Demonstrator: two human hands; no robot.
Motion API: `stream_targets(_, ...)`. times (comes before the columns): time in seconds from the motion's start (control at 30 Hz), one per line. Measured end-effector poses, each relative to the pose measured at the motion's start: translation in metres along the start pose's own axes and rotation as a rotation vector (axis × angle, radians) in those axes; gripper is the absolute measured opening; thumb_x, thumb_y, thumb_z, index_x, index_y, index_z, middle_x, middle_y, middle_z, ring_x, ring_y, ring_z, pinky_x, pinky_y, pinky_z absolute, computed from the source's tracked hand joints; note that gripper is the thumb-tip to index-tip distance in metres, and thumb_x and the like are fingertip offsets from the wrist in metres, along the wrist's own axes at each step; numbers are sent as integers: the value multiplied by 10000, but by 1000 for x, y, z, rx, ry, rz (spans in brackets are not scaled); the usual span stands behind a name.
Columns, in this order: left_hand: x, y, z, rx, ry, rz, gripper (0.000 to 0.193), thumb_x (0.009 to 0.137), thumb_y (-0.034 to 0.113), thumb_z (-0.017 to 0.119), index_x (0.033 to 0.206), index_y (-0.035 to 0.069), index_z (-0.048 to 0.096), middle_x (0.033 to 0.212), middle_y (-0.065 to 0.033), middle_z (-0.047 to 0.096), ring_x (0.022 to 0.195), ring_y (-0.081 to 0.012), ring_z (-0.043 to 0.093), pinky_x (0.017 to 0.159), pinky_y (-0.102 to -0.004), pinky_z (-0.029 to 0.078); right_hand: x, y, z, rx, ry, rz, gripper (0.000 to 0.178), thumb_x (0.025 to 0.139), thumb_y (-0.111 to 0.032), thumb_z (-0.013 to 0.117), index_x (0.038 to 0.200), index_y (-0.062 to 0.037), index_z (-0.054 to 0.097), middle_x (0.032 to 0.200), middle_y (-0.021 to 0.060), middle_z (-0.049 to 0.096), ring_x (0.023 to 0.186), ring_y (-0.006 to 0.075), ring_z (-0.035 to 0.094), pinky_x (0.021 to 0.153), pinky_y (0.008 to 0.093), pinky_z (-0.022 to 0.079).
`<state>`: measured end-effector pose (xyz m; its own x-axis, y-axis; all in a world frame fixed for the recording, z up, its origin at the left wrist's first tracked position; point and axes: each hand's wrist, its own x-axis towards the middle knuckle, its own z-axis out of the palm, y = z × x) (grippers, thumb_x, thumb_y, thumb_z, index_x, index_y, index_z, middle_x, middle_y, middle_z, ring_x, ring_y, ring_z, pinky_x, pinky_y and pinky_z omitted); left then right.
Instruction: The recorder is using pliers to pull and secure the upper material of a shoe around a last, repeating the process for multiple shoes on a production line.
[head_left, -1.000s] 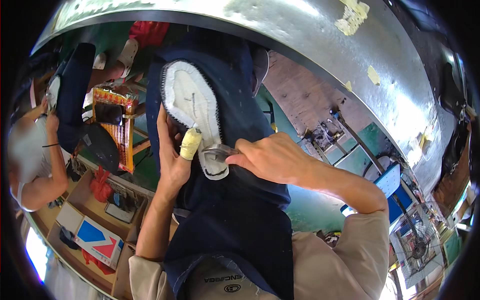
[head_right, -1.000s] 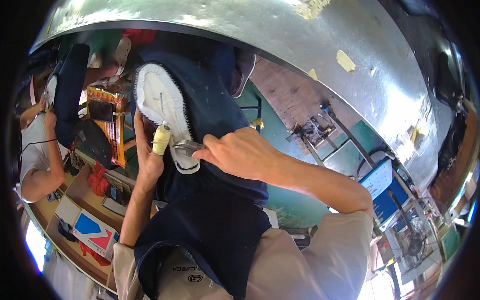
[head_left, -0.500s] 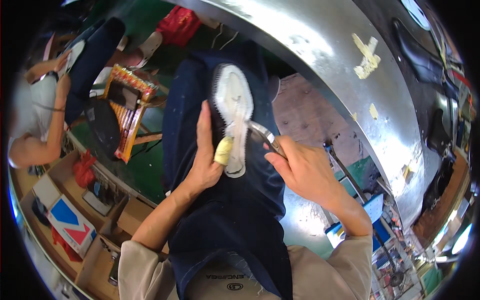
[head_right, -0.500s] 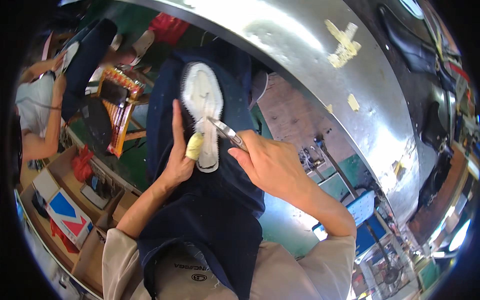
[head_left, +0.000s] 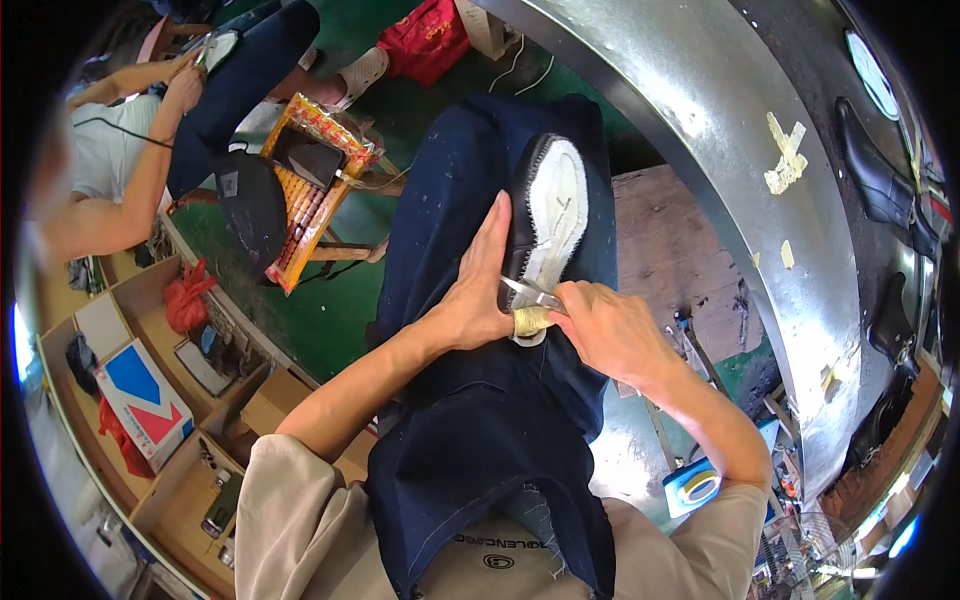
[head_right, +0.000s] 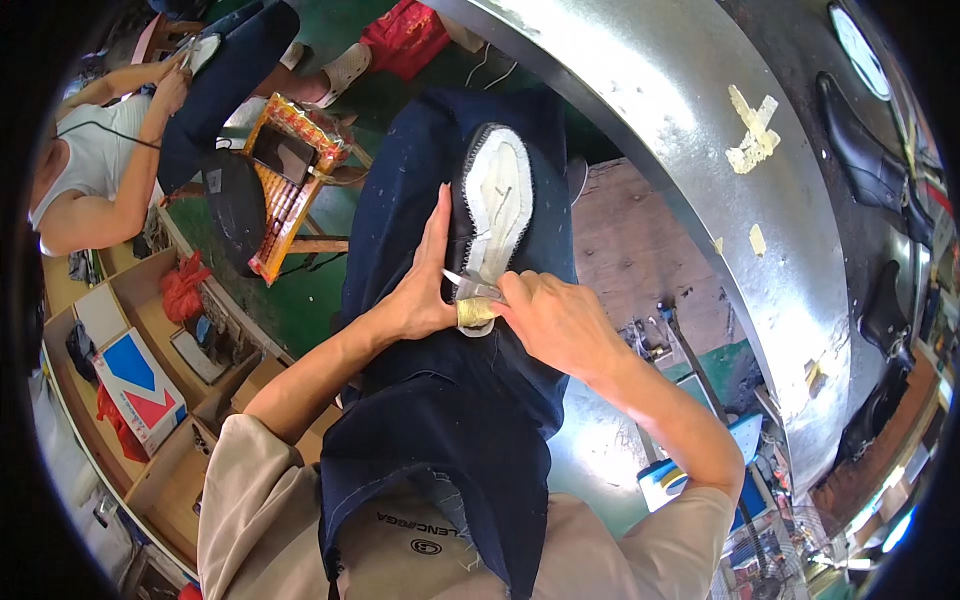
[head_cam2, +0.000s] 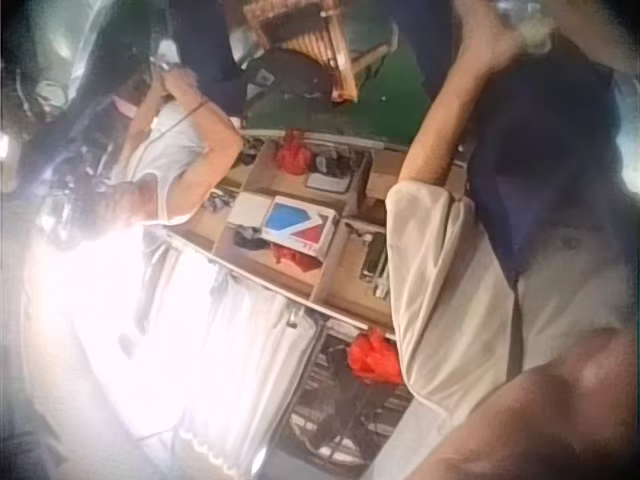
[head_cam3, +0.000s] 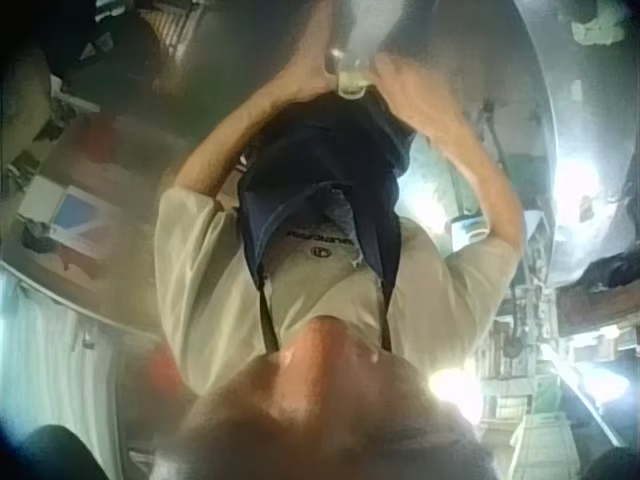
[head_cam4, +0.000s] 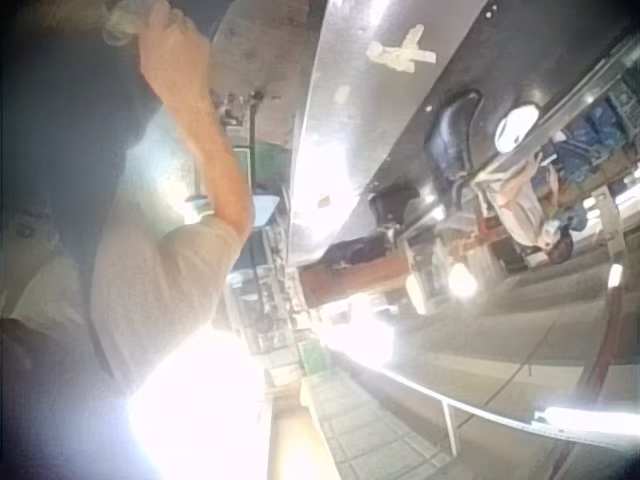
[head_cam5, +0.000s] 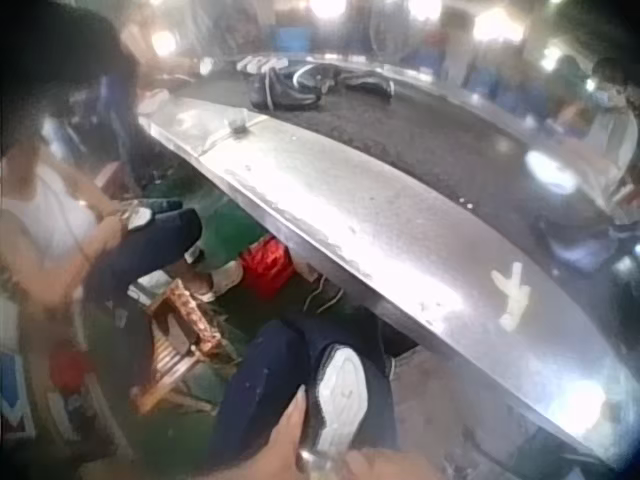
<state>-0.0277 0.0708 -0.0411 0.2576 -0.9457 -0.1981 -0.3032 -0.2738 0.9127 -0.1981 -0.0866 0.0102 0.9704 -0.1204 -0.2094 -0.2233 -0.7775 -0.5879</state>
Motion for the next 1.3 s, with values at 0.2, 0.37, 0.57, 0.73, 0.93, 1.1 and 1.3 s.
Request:
stream_targets(0.2,3,-7,0,-2,13,-20,1499,675,435,953,1644,42,-120,1703,-294,18,1582,-449,104,1264,-484,173,1,-11,-15,145,306,-19,238,988,-273,665,986,-59,563,804,121,670,724,308,698,597,415,530)
stream_targets(0.37,0,-4,-6,-188,18,-81,1537,664,411,979,1640,60,-155,1699,-241,75,1567,-387,183,1258,-461,221,11,-5,-18,101,-46,79,240,1022,-278,628,1057,-45,580,898,143,717,775,321,717,604,418,528)
stream_targets(0.57,39,-3,-15,-778,190,-165,601,1097,195,504,1636,76,265,1560,-129,459,1411,-208,460,1194,-353,330,18,12,-55,1133,-177,488,325,1113,-320,449,1103,-9,544,925,137,729,762,230,704,626,394,532)
stream_targets(0.73,36,22,-30,-1061,200,-320,581,1074,250,556,1560,-6,365,1479,-130,546,1374,-200,512,1171,-360,374,41,-5,-70,745,-394,420,362,1104,-358,475,1051,-9,552,844,139,715,665,285,673,630,447,525)
stream_targets(0.93,42,18,-25,-1067,121,-281,498,1055,253,600,1478,28,466,1357,-63,615,1274,-160,564,1113,-324,418,13,-8,-39,1136,-129,497,292,1119,-267,439,1183,-13,568,831,103,720,668,164,683,554,293,512)
stream_targets(1.1,42,20,-30,-1049,91,-292,523,1045,259,628,1475,38,426,1372,-68,590,1278,-155,556,1112,-326,413,19,26,-61,1175,-288,493,344,1120,-313,457,1203,-4,581,998,138,757,747,180,721,599,325,574)
stream_targets(1.3,41,22,-29,-978,101,-303,543,1035,275,654,1458,28,420,1351,-95,596,1256,-175,575,1097,-338,432,36,24,-71,864,-392,345,353,1098,-351,497,1090,-3,558,825,145,726,679,275,714,583,414,539)
